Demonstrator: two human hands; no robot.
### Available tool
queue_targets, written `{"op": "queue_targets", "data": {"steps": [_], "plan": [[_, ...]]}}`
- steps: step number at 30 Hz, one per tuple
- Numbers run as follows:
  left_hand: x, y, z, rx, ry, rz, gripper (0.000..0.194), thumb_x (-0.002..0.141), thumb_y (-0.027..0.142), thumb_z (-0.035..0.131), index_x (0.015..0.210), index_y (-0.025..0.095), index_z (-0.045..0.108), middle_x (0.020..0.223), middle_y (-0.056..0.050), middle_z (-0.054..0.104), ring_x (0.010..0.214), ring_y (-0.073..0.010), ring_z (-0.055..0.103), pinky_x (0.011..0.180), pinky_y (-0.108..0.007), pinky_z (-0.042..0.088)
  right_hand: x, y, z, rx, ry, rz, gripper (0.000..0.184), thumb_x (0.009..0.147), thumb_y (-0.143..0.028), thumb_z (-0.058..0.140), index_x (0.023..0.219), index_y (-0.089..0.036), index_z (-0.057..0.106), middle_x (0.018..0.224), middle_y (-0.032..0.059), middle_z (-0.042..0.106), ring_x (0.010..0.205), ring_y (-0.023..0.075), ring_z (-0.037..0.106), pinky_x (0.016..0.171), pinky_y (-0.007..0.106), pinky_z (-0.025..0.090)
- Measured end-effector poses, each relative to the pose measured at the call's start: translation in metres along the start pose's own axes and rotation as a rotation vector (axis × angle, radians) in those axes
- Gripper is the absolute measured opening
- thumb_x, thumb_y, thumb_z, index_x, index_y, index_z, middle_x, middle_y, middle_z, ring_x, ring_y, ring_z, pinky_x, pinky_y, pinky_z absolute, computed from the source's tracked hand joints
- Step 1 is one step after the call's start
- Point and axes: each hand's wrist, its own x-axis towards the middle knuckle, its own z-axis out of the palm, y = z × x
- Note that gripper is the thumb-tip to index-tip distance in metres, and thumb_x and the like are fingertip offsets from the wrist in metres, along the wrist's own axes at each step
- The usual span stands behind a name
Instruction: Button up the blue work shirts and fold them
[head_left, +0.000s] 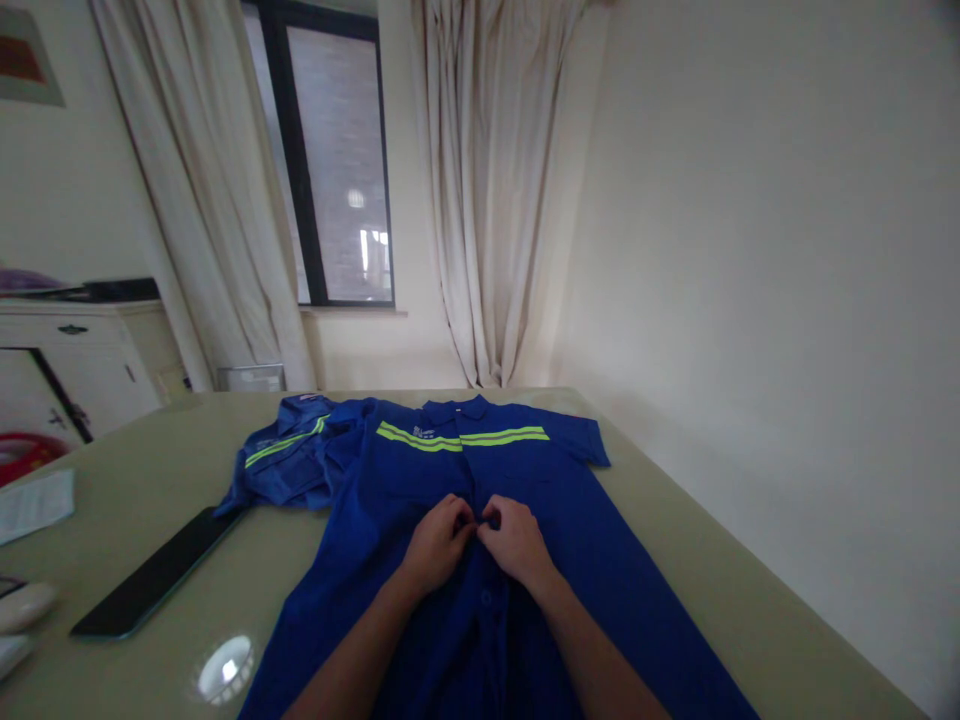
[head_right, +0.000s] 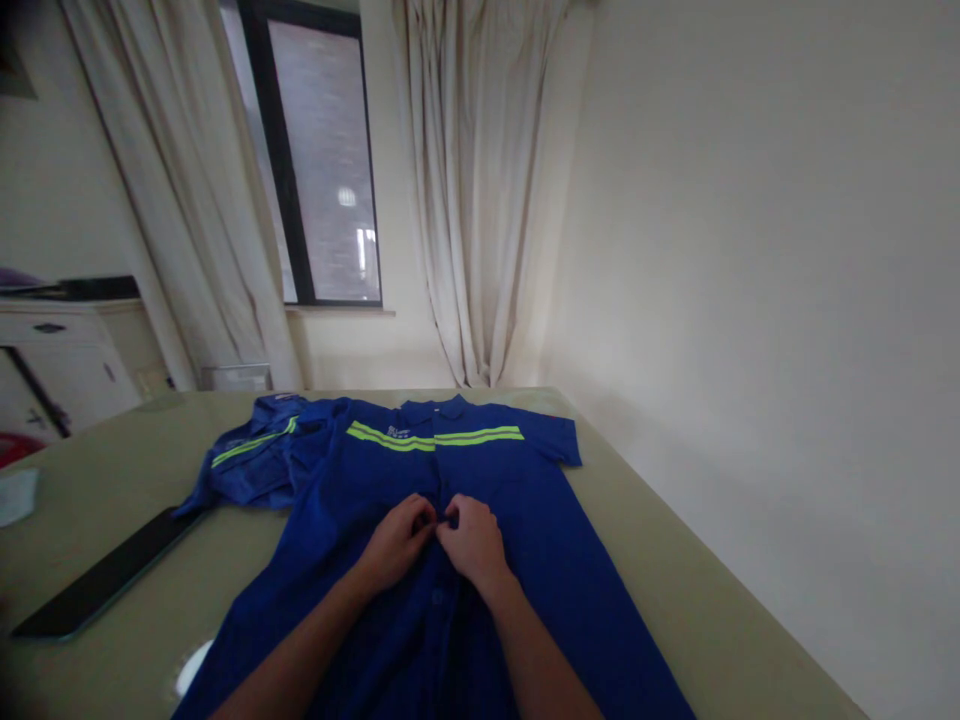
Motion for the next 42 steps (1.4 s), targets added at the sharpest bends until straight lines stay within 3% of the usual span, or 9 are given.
{"op": "queue_targets", "data": {"steps": [6, 10, 14, 18, 23, 32, 39, 42], "plan": [[-0.005, 0.001, 0.001, -0.018, 0.101, 0.070, 0.012, 0.092, 0.017, 0.049, 0.090, 0.022, 0.059, 0.096, -0.004, 0.062, 0.095, -0.0213, 0.058, 0.086, -0.034, 0.047, 0.009, 0.006, 0.000, 0.321, 0.022, -0.083, 0.010, 0.071, -0.021, 0.061, 0.080, -0.019, 0.067, 0.071, -0.0012, 0.066, 0.066, 0.0152, 0.059, 0.063, 0.024, 0.043], [-0.007, 0.009, -0.001, 0.097, 0.087, 0.127, 0.019, 0.095, 0.015, 0.044, 0.095, 0.023, 0.061, 0.101, -0.005, 0.063, 0.098, -0.0224, 0.057, 0.090, -0.037, 0.046, 0.004, 0.004, 0.001, 0.193, 0.107, -0.110, 0.009, 0.070, -0.017, 0.060, 0.077, -0.021, 0.064, 0.075, -0.0011, 0.064, 0.067, 0.0142, 0.057, 0.063, 0.023, 0.041], [-0.010, 0.015, -0.002, 0.185, 0.048, 0.153, 0.024, 0.096, 0.014, 0.040, 0.096, 0.024, 0.062, 0.096, -0.004, 0.066, 0.093, -0.0219, 0.059, 0.087, -0.036, 0.046, 0.003, 0.003, 0.002, 0.125, 0.103, -0.128, 0.006, 0.073, -0.019, 0.061, 0.077, -0.022, 0.064, 0.077, -0.0015, 0.064, 0.069, 0.0144, 0.057, 0.065, 0.023, 0.041], [-0.012, 0.014, 0.000, 0.175, 0.055, 0.096, 0.021, 0.096, 0.017, 0.042, 0.093, 0.024, 0.061, 0.094, -0.004, 0.068, 0.091, -0.0217, 0.061, 0.083, -0.034, 0.047, 0.007, 0.005, 0.001, 0.239, 0.019, -0.128, 0.009, 0.077, -0.023, 0.061, 0.075, -0.020, 0.070, 0.072, -0.0013, 0.067, 0.069, 0.0150, 0.059, 0.065, 0.023, 0.042], [-0.012, 0.011, 0.002, 0.113, 0.051, 0.057, 0.017, 0.097, 0.021, 0.042, 0.091, 0.024, 0.058, 0.090, -0.003, 0.068, 0.089, -0.0205, 0.064, 0.081, -0.031, 0.047, 0.011, 0.004, -0.003, 0.409, 0.001, -0.101, 0.033, 0.086, -0.030, 0.049, 0.065, -0.017, 0.071, 0.066, 0.0008, 0.069, 0.070, 0.0178, 0.064, 0.064, 0.025, 0.042], [-0.008, 0.008, 0.001, -0.056, 0.054, 0.015, 0.017, 0.094, 0.020, 0.044, 0.092, 0.025, 0.060, 0.089, 0.000, 0.071, 0.085, -0.0182, 0.067, 0.077, -0.027, 0.047, 0.011, 0.010, -0.003, 0.381, -0.042, -0.127, 0.020, 0.076, -0.021, 0.061, 0.082, -0.019, 0.079, 0.078, 0.0029, 0.076, 0.075, 0.0201, 0.068, 0.071, 0.027, 0.048], [-0.005, 0.003, 0.001, -0.125, 0.043, -0.026, 0.016, 0.090, 0.017, 0.046, 0.095, 0.026, 0.058, 0.086, 0.002, 0.072, 0.081, -0.0165, 0.068, 0.073, -0.024, 0.046, 0.011, 0.013, -0.001, 0.277, -0.070, -0.131, 0.016, 0.075, -0.016, 0.064, 0.084, -0.019, 0.077, 0.074, 0.0012, 0.072, 0.067, 0.0167, 0.062, 0.061, 0.024, 0.043], [-0.006, 0.008, -0.001, -0.112, 0.052, -0.037, 0.015, 0.095, 0.022, 0.043, 0.095, 0.025, 0.057, 0.080, 0.002, 0.070, 0.074, -0.0155, 0.066, 0.068, -0.024, 0.044, 0.010, 0.012, -0.001, 0.267, -0.073, -0.134, 0.015, 0.075, -0.014, 0.065, 0.085, -0.018, 0.076, 0.072, 0.0003, 0.069, 0.065, 0.0153, 0.059, 0.060, 0.023, 0.040]]}}
